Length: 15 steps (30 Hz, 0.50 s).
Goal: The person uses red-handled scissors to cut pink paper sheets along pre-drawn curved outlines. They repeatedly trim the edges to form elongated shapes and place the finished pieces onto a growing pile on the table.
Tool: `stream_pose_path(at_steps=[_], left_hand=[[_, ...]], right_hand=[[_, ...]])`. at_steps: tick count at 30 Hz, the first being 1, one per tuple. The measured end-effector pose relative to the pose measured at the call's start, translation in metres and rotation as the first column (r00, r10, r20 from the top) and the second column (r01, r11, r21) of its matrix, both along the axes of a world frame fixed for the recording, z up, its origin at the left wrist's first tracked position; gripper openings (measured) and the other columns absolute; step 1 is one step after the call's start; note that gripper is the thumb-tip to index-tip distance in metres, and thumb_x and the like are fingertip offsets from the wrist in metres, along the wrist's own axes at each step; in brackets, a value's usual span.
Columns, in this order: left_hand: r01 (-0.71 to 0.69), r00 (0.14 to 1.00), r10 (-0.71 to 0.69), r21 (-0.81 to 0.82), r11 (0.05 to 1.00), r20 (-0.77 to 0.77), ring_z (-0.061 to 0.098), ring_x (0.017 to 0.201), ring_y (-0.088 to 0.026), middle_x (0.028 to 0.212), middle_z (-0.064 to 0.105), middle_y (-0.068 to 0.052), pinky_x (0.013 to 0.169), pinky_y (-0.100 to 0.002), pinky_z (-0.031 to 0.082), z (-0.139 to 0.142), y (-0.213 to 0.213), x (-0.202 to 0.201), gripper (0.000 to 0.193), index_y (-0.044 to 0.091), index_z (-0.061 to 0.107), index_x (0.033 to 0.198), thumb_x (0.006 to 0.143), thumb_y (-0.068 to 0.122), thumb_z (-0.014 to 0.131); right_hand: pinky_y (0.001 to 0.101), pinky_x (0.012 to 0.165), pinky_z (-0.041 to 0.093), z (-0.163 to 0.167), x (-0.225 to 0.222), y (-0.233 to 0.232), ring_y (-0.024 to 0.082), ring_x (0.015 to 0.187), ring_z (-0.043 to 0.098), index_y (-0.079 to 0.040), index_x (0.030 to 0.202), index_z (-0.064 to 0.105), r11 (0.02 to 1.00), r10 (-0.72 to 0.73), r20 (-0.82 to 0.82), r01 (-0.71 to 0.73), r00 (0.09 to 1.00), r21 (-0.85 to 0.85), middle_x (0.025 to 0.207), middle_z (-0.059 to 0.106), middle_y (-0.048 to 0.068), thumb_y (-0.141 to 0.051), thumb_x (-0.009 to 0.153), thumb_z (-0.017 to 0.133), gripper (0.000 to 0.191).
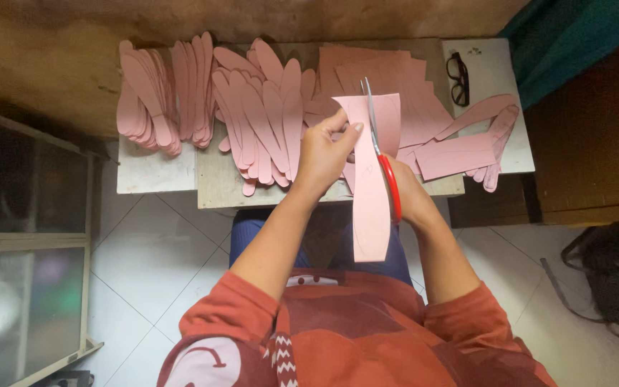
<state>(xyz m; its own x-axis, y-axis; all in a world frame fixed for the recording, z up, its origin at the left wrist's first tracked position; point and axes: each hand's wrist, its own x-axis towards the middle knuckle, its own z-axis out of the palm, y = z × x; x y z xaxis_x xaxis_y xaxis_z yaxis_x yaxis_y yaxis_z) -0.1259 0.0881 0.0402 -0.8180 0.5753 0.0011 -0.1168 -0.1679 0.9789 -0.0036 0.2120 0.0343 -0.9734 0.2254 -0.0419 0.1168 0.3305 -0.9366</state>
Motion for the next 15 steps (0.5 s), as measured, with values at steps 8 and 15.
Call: stream_pose_path(at_steps=[8,15], left_hand=[[0.015,0.987,-0.021,0.041,0.999,0.157,0.068,0.073,-0.009,0.087,0.072,-0.004,0.064,-0.026,0.059,-0.011,0.03,-0.05,0.022,-0.001,0.073,0.111,0.095,0.011,0.065],[-0.072,0.996,0.071,0.012,0.997,0.06,0.061,0.078,-0.005,0.095,0.071,-0.005,0.068,-0.023,0.051,-0.015,0.026,-0.054,0.026,-0.004,0.073,0.12,0.098,0.008,0.065]], right_hand=[[0.0397,0.072,0.053,-0.039,-0.053,0.02,0.026,0.076,0.064,0.003,0.098,0.063,0.953,-0.102,-0.108,0.129,0.989,0.276,0.083,0.067,0.021,-0.031,0.095,0.06,0.034],[0.0407,0.053,0.039,-0.024,-0.055,0.014,0.025,0.054,0.045,0.006,0.101,0.06,0.892,-0.329,0.415,0.424,0.848,-0.159,0.063,0.047,0.009,-0.052,0.107,0.048,0.06]])
